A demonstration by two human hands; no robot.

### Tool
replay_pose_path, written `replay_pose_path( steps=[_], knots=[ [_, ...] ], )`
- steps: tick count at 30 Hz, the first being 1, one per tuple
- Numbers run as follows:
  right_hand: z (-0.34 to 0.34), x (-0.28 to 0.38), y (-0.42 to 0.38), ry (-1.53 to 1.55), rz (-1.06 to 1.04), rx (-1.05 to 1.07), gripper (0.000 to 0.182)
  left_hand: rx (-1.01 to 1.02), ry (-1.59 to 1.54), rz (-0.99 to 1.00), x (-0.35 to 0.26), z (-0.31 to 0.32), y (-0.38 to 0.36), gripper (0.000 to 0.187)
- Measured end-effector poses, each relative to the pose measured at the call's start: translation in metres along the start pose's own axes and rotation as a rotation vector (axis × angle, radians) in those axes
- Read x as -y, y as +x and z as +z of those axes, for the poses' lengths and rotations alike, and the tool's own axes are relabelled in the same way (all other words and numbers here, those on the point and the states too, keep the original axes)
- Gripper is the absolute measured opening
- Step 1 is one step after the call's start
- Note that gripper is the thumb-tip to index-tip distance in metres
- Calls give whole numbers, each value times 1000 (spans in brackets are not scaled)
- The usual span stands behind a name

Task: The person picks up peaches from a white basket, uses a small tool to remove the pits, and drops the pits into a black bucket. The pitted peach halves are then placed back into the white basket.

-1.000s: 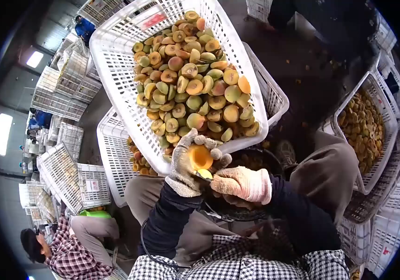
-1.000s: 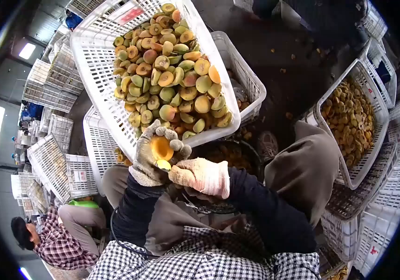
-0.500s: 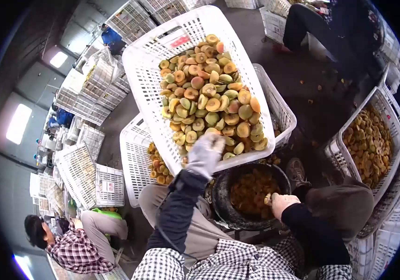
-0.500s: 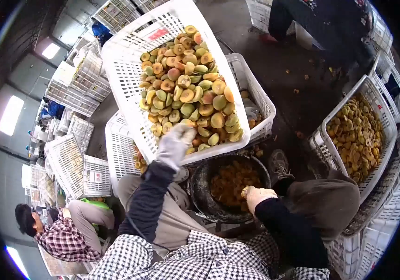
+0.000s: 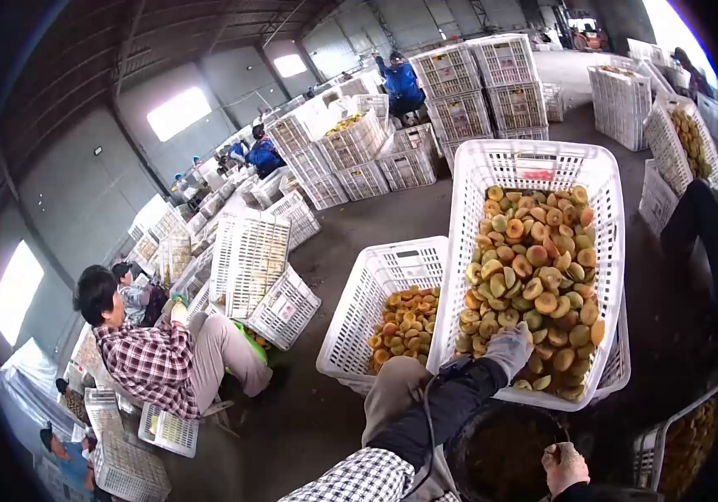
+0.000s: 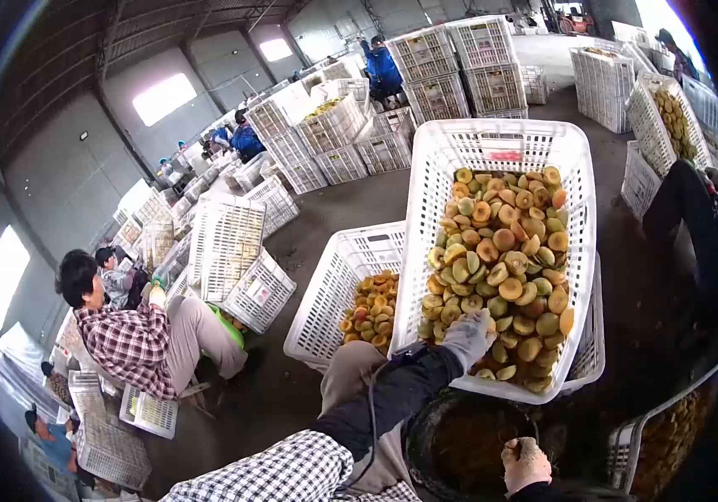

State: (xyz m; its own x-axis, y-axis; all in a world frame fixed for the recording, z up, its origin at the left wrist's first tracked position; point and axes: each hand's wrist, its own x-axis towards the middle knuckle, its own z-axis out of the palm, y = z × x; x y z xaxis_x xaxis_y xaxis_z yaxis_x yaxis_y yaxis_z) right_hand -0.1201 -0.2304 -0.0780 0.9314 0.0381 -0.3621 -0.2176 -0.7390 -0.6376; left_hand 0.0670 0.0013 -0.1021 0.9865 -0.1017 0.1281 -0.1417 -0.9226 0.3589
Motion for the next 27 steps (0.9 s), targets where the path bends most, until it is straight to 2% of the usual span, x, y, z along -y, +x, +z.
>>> replay_pose_path(
  steps=[1,3,5,7,9,12,15,17,19,20,23,25,27],
  knots=[
    [0,3,5,-14,8,-5,22,8,-350,28,-2,-15,-5,38],
    [9,-1,15,51,-211,-133,22,128,-1348,-272,-16,-42,-9,33],
    [3,25,16,291,-342,-246,21,388,-2099,-144,-16,-75,-21,36],
    [-13,62,7,415,-273,-193,23,536,-2205,-180,-23,-98,-28,40],
    [-24,84,3,401,-318,-179,27,548,-2345,-160,-34,-102,-35,41],
    [-17,90,10,373,-471,-282,29,526,-2324,-153,-46,-103,-43,39],
    [-12,99,17,524,-433,-251,25,384,-2115,-316,-48,-97,-48,38],
    [-7,104,23,541,-455,-313,24,282,-1972,-361,-54,-93,-50,44],
    [-16,112,23,371,-395,-281,24,294,-1910,-417,-58,-93,-52,45],
    [-13,113,25,329,-424,-339,25,264,-1841,-412,-59,-92,-54,46],
    [-10,118,25,301,-417,-394,25,210,-1741,-438,-65,-90,-62,47],
    [-11,118,25,356,-386,-345,23,187,-1843,-428,-61,-85,-64,45],
    [-12,115,27,894,-141,20,23,146,-1833,-433,-60,-87,-65,41]
  ],
)
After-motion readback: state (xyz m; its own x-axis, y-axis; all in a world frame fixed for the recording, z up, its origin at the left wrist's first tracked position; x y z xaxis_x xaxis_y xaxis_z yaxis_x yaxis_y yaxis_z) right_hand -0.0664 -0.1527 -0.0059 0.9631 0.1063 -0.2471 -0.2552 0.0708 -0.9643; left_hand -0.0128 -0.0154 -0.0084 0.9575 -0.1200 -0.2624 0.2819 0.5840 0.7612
